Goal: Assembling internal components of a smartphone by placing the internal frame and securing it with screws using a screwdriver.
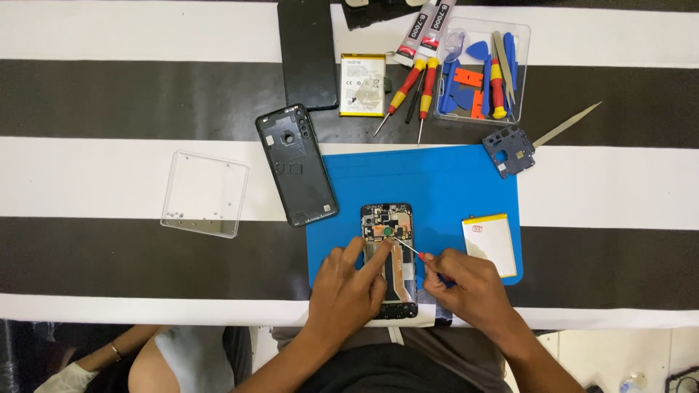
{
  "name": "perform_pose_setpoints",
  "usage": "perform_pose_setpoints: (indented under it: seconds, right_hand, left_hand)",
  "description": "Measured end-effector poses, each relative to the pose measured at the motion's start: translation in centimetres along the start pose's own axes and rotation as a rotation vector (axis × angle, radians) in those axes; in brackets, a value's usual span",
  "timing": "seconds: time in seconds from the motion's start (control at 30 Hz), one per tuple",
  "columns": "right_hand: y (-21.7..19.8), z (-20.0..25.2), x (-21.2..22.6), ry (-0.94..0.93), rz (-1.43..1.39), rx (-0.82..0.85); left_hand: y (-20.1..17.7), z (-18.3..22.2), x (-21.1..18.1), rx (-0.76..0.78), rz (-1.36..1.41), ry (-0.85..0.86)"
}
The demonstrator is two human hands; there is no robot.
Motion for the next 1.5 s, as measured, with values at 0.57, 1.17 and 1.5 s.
perform_pose_setpoints:
  seconds: [0.57, 1.17, 1.5]
  right_hand:
    - [0.5, 0.5, -0.6, 0.009, 0.0, 0.021]
    - [0.9, 1.4, -2.2, 0.119, 0.006, 0.01]
    - [-2.4, 1.2, -2.7, 0.358, -0.511, -0.028]
  left_hand:
    - [0.3, -0.4, 0.0, 0.041, -0.013, -0.027]
    - [0.7, -0.2, 0.2, 0.069, -0.019, -0.029]
    - [0.9, -0.3, 0.2, 0.085, -0.027, -0.041]
Point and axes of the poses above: each hand's wrist, its own z-axis away from the middle knuckle, its own y-axis out of the palm, x = y × z, the point moved 10 cm from there along -z, towards the middle knuckle, and after that the axes turned 3 degrees about -z, right-handed, at the moved point
